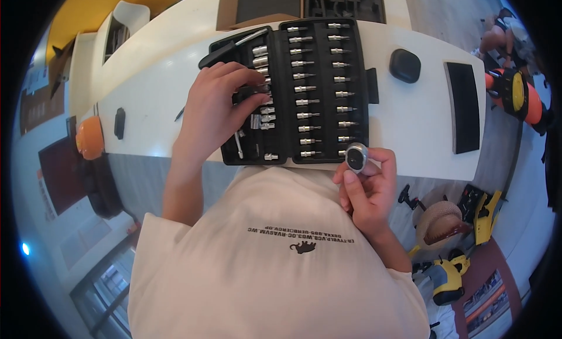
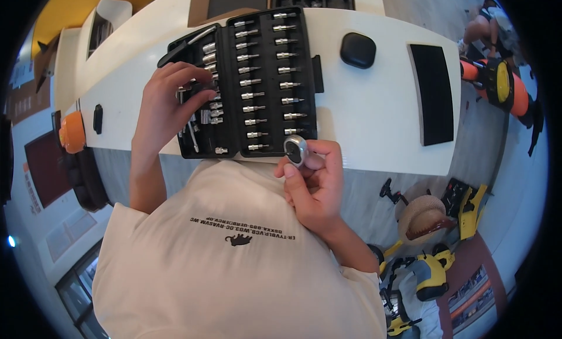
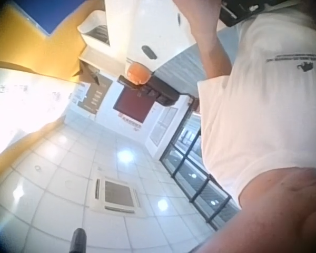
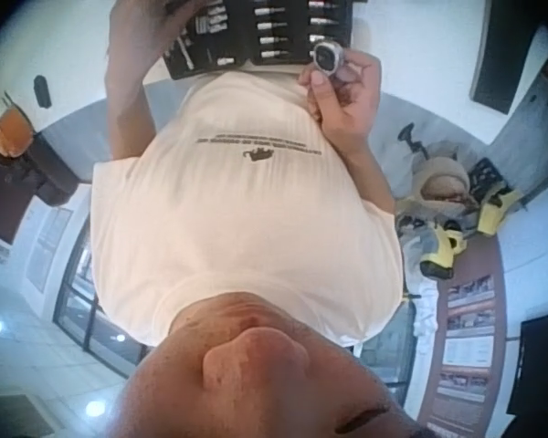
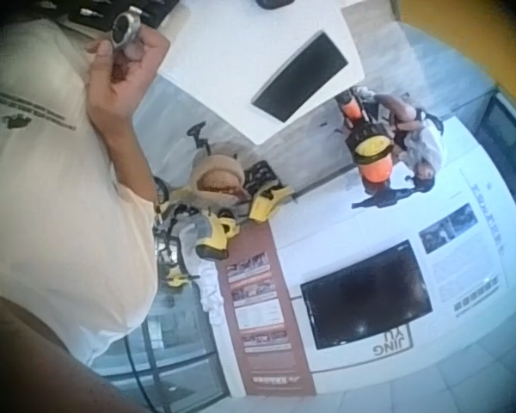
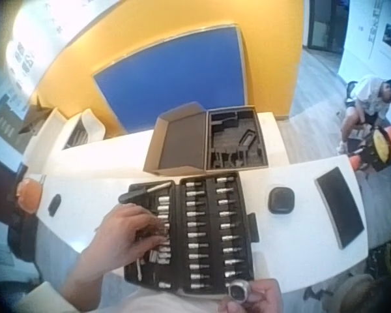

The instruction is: The recorder is assembling a socket wrench by attaching a socket and an extension bar.

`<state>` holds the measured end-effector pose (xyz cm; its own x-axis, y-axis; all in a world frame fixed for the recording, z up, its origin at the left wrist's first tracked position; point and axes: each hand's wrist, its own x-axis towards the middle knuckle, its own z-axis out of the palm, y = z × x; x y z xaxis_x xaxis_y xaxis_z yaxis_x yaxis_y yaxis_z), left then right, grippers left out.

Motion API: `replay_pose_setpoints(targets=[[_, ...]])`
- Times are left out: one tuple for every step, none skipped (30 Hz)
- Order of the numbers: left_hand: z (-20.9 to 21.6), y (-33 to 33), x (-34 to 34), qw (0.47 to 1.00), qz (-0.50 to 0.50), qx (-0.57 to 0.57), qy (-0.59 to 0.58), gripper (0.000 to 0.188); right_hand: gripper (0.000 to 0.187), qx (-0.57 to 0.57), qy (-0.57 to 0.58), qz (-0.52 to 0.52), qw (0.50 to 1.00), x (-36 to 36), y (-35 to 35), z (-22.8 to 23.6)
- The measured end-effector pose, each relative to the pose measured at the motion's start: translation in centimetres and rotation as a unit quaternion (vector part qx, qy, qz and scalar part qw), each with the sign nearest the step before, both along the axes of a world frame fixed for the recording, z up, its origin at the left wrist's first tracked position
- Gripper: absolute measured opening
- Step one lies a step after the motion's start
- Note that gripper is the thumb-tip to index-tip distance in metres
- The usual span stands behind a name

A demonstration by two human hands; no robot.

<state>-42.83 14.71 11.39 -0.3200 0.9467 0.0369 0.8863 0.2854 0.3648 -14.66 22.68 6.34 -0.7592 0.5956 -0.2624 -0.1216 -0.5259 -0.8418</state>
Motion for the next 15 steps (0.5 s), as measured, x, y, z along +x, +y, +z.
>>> replay_pose_setpoints(targets=[[0.2, -0.2, -0.2, 1.000, 0.028, 0.008, -0.007, 0.019, 0.032, 0.011, -0.009, -0.014, 1.000, 0.1, 0.1, 0.1], [0.3, -0.5, -0.2, 0.998, 0.058, 0.017, -0.016, 0.020, 0.033, 0.025, -0.013, -0.019, 0.999, 0.3, 0.3, 0.0], [0.4, -1.0, -0.6, 0.998, 0.063, 0.017, -0.014, 0.020, 0.033, 0.025, -0.011, -0.013, 1.000, 0.5, 0.6, 0.2], [0.6, -1.8, -1.3, 0.995, 0.096, 0.024, -0.018, 0.021, 0.034, 0.038, -0.036, -0.037, 0.998, 0.7, 1.1, 0.5], [1.0, -2.9, -1.8, 0.990, 0.133, 0.031, -0.019, 0.023, 0.034, 0.051, -0.059, -0.055, 0.995, 0.9, 1.6, 0.8], [1.1, -3.8, -2.3, 0.988, 0.149, 0.037, -0.015, 0.024, 0.034, 0.073, -0.069, -0.089, 0.991, 1.1, 2.0, 0.5], [1.2, -4.7, -2.6, 0.987, 0.153, 0.039, -0.013, 0.024, 0.034, 0.075, -0.067, -0.085, 0.991, 1.1, 2.5, 0.3], [1.1, -5.5, -2.8, 0.984, 0.176, 0.025, 0.006, 0.024, 0.034, 0.098, -0.100, -0.139, 0.980, 0.9, 3.1, 0.2], [1.0, -6.4, -3.1, 0.980, 0.198, 0.012, 0.024, 0.024, 0.034, 0.121, -0.133, -0.192, 0.965, 0.9, 3.7, 0.1], [0.6, -7.4, -3.6, 0.979, 0.201, 0.006, 0.027, 0.027, 0.034, 0.123, -0.133, -0.189, 0.965, 1.1, 4.5, 0.0], [0.2, -8.5, -3.7, 0.978, 0.206, 0.007, 0.027, 0.027, 0.032, 0.158, -0.190, -0.175, 0.953, 1.4, 5.4, -0.1], [-0.2, -9.4, -3.8, 0.971, 0.232, -0.017, 0.058, 0.028, 0.031, 0.194, -0.245, -0.161, 0.936, 1.6, 6.2, -0.1], [-0.7, -10.3, -3.9, 0.961, 0.258, -0.040, 0.089, 0.030, 0.031, 0.197, -0.243, -0.156, 0.937, 1.6, 6.9, 0.2], [-1.1, -11.1, -4.1, 0.960, 0.262, -0.040, 0.089, 0.030, 0.029, 0.227, -0.301, -0.120, 0.918, 1.6, 7.4, 0.6], [-1.5, -11.8, -4.5, 0.957, 0.274, -0.027, 0.089, 0.030, 0.028, 0.257, -0.357, -0.084, 0.894, 1.7, 7.8, 0.7]])
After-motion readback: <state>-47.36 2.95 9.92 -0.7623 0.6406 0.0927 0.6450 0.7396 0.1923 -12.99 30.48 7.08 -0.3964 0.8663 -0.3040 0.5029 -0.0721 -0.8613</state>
